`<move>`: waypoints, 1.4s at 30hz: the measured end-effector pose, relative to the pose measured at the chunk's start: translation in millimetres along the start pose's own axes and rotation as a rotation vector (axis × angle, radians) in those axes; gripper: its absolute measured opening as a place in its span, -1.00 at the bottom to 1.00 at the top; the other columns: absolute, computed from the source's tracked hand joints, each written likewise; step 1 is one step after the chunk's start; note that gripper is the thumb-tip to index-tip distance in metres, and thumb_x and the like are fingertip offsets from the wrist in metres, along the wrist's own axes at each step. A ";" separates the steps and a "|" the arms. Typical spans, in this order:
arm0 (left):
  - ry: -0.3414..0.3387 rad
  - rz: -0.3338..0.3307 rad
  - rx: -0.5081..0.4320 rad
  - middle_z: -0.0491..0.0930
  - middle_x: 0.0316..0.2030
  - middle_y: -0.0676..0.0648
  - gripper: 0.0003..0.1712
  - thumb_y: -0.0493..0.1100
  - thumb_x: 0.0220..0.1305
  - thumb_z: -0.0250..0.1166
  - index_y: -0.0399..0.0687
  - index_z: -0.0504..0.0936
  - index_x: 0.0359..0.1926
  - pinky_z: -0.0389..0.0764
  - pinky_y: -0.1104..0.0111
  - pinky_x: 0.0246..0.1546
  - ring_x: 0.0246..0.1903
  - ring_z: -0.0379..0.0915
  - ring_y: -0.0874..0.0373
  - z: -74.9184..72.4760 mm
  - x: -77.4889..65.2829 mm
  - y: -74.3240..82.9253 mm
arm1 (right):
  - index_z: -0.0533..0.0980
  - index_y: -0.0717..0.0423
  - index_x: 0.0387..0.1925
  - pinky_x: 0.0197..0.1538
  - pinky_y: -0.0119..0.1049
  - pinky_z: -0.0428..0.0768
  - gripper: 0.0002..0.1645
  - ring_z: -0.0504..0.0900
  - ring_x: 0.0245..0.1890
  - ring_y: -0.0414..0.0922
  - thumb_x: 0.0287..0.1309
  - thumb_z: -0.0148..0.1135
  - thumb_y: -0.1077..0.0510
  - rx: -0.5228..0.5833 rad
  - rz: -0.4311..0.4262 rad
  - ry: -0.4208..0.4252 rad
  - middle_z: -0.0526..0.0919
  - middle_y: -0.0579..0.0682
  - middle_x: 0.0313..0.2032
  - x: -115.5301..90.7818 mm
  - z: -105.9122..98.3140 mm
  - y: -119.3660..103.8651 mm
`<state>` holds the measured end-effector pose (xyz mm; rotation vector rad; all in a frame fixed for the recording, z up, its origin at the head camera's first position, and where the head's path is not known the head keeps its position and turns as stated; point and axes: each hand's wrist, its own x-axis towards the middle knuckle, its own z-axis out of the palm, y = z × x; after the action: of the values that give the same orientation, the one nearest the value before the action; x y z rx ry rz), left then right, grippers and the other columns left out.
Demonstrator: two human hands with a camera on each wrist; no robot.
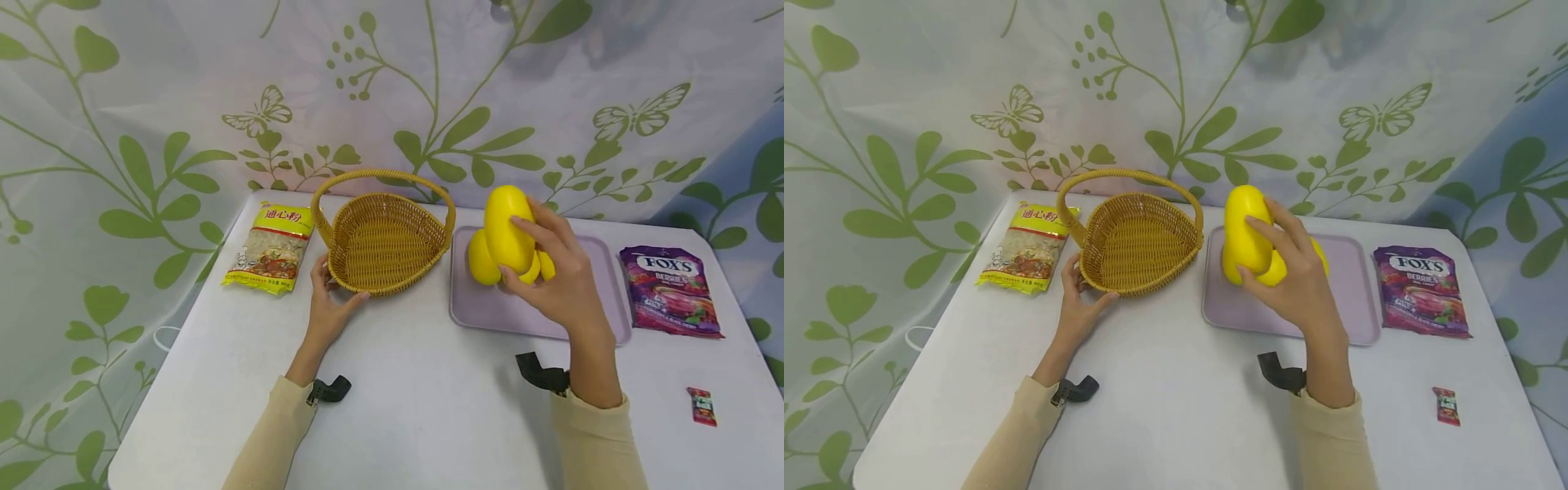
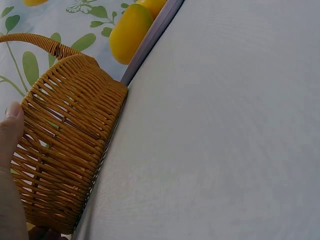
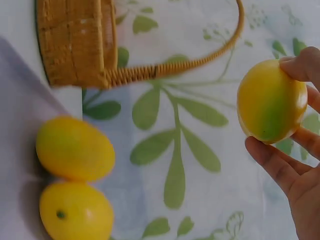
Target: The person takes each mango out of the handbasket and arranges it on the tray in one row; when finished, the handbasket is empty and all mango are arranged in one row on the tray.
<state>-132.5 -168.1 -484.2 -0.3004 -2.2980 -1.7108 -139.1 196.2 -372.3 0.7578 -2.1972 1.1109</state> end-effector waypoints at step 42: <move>0.002 0.004 -0.014 0.23 0.26 -0.48 0.14 -0.31 0.05 0.49 -0.31 -0.11 0.46 0.29 -0.17 0.06 0.16 0.24 -0.35 -0.4 0.1 -1.2 | 0.14 0.13 0.47 0.11 0.45 0.28 -0.10 0.09 0.34 0.47 0.19 0.34 0.10 -0.242 0.701 -0.438 -0.07 0.24 0.53 -81.9 -91.5 122.3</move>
<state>-132.9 -168.9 -485.2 -0.3059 -2.2836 -1.7247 -147.5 352.5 -446.7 0.1074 -3.0321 1.0077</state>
